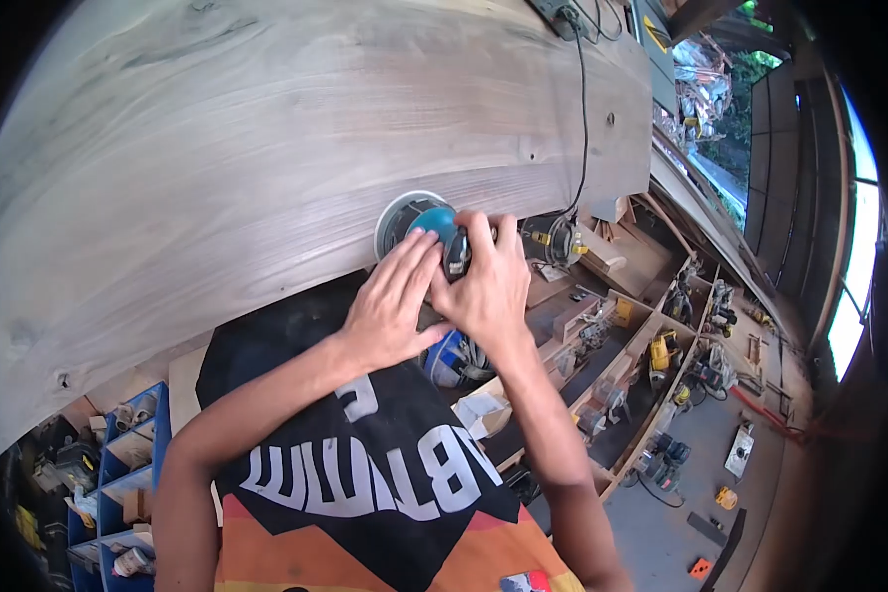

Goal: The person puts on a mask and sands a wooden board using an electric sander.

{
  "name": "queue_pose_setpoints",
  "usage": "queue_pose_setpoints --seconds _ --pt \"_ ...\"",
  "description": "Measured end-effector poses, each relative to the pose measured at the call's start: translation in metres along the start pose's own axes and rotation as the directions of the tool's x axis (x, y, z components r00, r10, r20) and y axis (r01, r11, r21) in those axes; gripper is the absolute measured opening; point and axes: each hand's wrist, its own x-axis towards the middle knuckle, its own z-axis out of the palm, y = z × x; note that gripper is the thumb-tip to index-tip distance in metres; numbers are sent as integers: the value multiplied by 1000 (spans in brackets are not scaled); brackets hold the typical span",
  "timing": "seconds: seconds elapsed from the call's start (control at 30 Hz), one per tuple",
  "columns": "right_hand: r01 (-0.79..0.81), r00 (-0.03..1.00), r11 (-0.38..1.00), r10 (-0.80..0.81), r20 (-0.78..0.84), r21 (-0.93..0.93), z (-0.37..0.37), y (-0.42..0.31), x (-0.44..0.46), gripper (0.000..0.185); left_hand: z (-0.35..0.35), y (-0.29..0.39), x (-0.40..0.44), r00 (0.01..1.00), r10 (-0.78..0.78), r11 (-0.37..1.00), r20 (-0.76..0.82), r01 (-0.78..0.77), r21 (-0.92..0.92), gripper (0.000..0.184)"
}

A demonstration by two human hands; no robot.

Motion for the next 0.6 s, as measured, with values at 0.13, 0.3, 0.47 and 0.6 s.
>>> queue_pose_setpoints --seconds 0.13,0.3,0.47,0.6 --pt "-39 998 999 38 -48 -25 0 3 24 43 14 -13 28 989 34 997 -143 -24 72 94" --pt "-12 1000 1000 12 14 -23 -7 3 23 42 22 -25 46 983 0 987 -185 30 160 65" --pt "-32 998 999 32 57 -12 -8 -10 28 44 13 -19 42 969 -47 989 -242 79 127 54" --pt "24 998 1000 -23 62 -19 -9 -13 28 46 7 -16 39 966 -68 988 -248 99 118 50"
